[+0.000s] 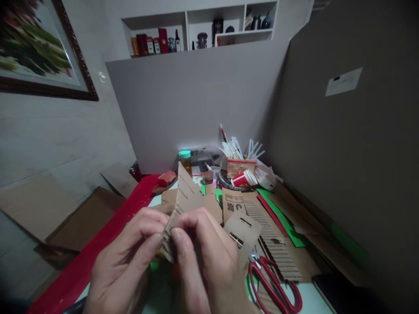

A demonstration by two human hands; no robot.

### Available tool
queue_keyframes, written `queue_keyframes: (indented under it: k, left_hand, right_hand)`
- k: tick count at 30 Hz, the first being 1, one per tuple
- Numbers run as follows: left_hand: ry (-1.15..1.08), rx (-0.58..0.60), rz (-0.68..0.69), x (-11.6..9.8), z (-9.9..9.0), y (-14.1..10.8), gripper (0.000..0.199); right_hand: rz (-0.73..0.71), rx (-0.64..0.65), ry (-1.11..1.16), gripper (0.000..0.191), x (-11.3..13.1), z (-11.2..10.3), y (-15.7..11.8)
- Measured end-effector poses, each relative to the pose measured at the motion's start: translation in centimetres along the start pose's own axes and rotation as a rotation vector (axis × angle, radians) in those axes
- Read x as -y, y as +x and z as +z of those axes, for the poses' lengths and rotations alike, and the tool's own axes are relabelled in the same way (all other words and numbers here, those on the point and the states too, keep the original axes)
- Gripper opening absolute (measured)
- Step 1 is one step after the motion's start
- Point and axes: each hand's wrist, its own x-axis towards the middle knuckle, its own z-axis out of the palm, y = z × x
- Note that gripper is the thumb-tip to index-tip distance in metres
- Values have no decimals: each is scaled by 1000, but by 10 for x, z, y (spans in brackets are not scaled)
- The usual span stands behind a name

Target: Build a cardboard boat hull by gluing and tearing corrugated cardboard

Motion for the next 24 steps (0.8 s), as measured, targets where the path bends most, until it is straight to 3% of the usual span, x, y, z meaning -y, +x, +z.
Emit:
queue_keyframes:
  k: [5,8,12,18,24]
  left_hand:
    - [68,-38,54,2,3,0,20]
    - [137,-89,100,4,3,-3,18]
    - [190,-64,159,5,2,-6,19]
    - [40,-171,56,1,10,-6,20]
    - [-56,-179,36,4,11,-5,20]
  right_hand:
    - [-193,-17,-101,14,0,1,-2]
    - [-175,-64,-78,17,2,5,-4]
    - [-137,-107,-118,18,7,7,-6]
    - [-52,-64,-123,17,8,5,-6]
    - [-92,-55,-108,18,0,4,-2]
